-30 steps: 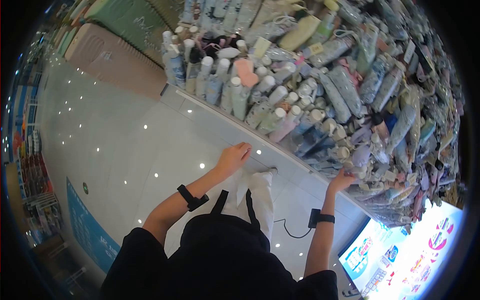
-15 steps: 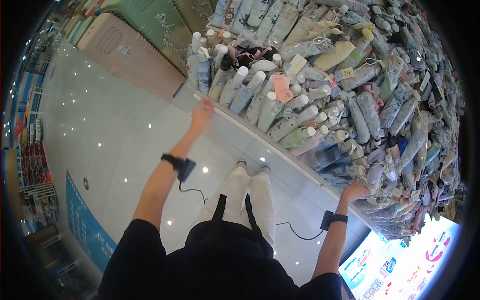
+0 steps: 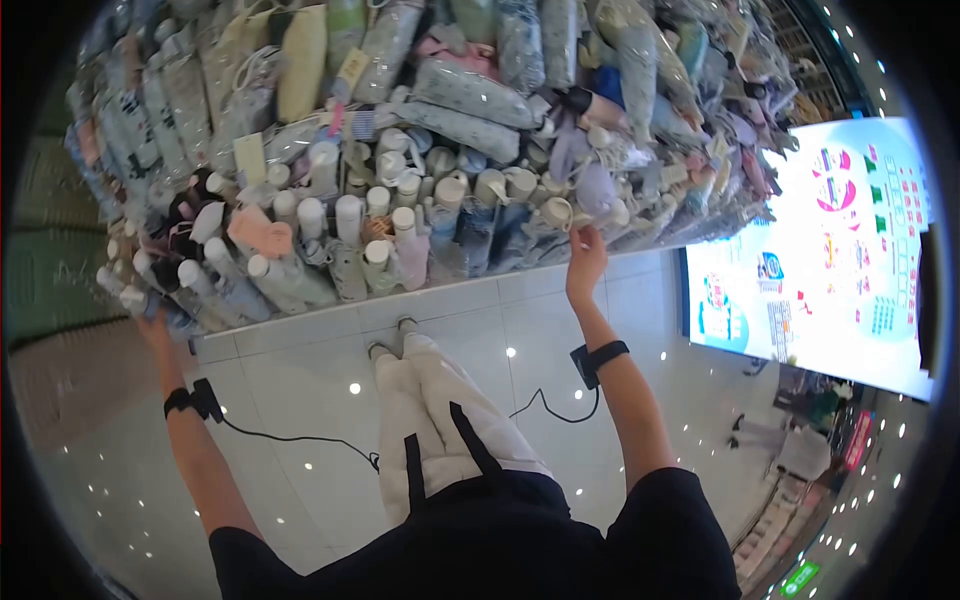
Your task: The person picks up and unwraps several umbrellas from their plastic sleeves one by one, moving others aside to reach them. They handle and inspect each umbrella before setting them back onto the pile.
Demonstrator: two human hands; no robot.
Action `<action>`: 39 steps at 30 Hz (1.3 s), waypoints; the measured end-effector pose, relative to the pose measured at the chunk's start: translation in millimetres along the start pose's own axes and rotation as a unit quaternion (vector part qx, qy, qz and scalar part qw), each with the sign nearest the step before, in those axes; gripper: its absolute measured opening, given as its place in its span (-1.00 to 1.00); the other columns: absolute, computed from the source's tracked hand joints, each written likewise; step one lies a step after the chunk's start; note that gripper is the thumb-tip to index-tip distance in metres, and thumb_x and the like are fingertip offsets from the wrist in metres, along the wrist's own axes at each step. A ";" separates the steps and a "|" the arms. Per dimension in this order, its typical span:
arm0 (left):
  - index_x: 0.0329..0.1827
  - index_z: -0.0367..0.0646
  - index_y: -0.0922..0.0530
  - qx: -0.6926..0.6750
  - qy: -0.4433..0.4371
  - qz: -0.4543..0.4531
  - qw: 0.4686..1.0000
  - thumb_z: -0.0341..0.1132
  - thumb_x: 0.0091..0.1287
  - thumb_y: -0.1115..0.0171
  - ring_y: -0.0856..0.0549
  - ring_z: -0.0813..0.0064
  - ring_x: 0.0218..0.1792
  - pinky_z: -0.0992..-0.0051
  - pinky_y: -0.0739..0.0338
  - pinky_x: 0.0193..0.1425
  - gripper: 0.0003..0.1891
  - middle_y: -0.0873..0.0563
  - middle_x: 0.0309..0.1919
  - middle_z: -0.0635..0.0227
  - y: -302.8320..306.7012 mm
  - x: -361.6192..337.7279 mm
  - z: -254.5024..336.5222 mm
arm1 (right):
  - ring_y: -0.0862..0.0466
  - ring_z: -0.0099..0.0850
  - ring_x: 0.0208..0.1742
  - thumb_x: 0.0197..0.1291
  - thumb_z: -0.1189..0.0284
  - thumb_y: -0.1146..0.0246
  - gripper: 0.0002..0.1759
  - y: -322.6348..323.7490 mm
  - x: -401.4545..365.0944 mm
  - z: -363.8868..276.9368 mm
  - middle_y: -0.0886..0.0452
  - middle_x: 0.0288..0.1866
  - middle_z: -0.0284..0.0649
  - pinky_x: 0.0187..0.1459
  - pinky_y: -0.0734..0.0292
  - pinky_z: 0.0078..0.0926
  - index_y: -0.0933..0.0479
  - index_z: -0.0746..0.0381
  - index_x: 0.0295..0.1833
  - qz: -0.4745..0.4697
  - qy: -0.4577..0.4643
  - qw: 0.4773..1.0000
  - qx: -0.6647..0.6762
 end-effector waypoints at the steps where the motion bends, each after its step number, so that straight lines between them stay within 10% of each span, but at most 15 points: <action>1: 0.18 -0.33 -0.37 -0.075 0.070 -0.029 0.994 -0.33 0.10 -0.31 -0.49 0.31 0.08 0.37 -0.32 0.19 -0.43 -0.51 0.08 0.14 -1.5 -7.5 -2.2 | -0.60 -0.26 -0.24 0.06 0.38 -0.32 -0.69 1.1 -2.1 -0.8 -0.58 -0.29 -0.10 -0.22 -0.48 -0.40 -0.51 0.36 -0.14 -0.001 -0.010 0.999 0.032; 9: 0.23 -0.34 -0.29 -0.070 -0.010 0.159 0.985 -0.38 0.13 -0.33 -0.52 0.37 0.05 0.43 -0.38 0.15 -0.39 -0.44 0.15 0.17 62.0 -87.4 81.0 | -0.51 -0.28 -0.16 0.05 0.41 -0.31 -0.62 -9.6 -9.1 6.4 -0.47 -0.21 -0.11 -0.23 -0.48 -0.37 -0.40 0.36 -0.06 0.021 -0.030 0.999 -0.007; 14: 0.22 -0.39 -0.27 -0.025 0.045 0.163 0.985 -0.35 0.13 -0.36 -0.53 0.38 0.04 0.43 -0.45 0.09 -0.36 -0.46 0.13 0.12 95.8 -117.2 116.5 | -0.47 -0.25 -0.19 0.03 0.38 -0.33 -0.58 40.3 4.7 -13.2 -0.44 -0.17 -0.12 -0.21 -0.42 -0.36 -0.38 0.35 -0.06 0.142 -0.008 0.988 0.064; 19: 0.16 -0.45 -0.32 -0.016 0.048 0.131 0.990 -0.32 0.11 -0.39 -0.56 0.34 -0.01 0.41 -0.47 0.09 -0.38 -0.49 0.09 0.07 100.8 -165.9 203.5 | -0.50 -0.15 -0.09 -0.01 0.47 -0.28 -0.58 21.9 11.0 44.9 -0.46 -0.11 -0.01 -0.08 -0.39 -0.26 -0.36 0.37 -0.03 -0.005 -0.103 0.994 -0.028; 25: 0.12 -0.43 -0.36 0.068 0.056 0.083 0.993 -0.33 0.09 -0.41 -0.53 0.30 0.05 0.37 -0.44 0.13 -0.41 -0.49 0.08 0.06 96.7 -229.8 254.5 | -0.49 -0.05 -0.09 -0.06 0.40 -0.34 -0.53 7.9 16.8 36.8 -0.47 -0.13 0.00 -0.06 -0.38 -0.20 -0.38 0.38 -0.04 0.028 0.026 0.997 -0.063; 33: 0.11 -0.25 -0.39 -0.049 0.153 -0.180 0.970 -0.36 0.03 -0.41 -0.53 0.35 0.03 0.40 -0.43 0.12 -0.44 -0.52 -0.01 0.22 -88.2 -346.6 382.1 | -0.52 -0.07 -0.17 -0.14 0.29 -0.38 -0.53 9.2 32.8 27.4 -0.48 -0.23 -0.08 -0.17 -0.39 -0.18 -0.42 0.32 -0.14 0.009 0.000 0.987 -0.162; 39: -0.02 -0.21 -0.50 -0.104 0.051 -0.311 0.943 -0.39 -0.05 -0.45 -0.59 0.46 -0.10 0.50 -0.47 0.01 -0.52 -0.60 -0.11 0.28 -271.5 -399.4 499.6 | -0.50 -0.01 -0.09 -0.15 0.36 -0.38 -0.49 18.7 29.1 25.5 -0.46 -0.14 0.06 -0.10 -0.39 -0.17 -0.40 0.32 -0.07 -0.017 0.037 0.996 -0.074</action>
Point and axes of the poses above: each hand's wrist, its own x-axis towards the middle knuckle, its own y-axis out of the back of the hand, z = x × y, the point moved 9 cm from there along x, towards the middle knuckle
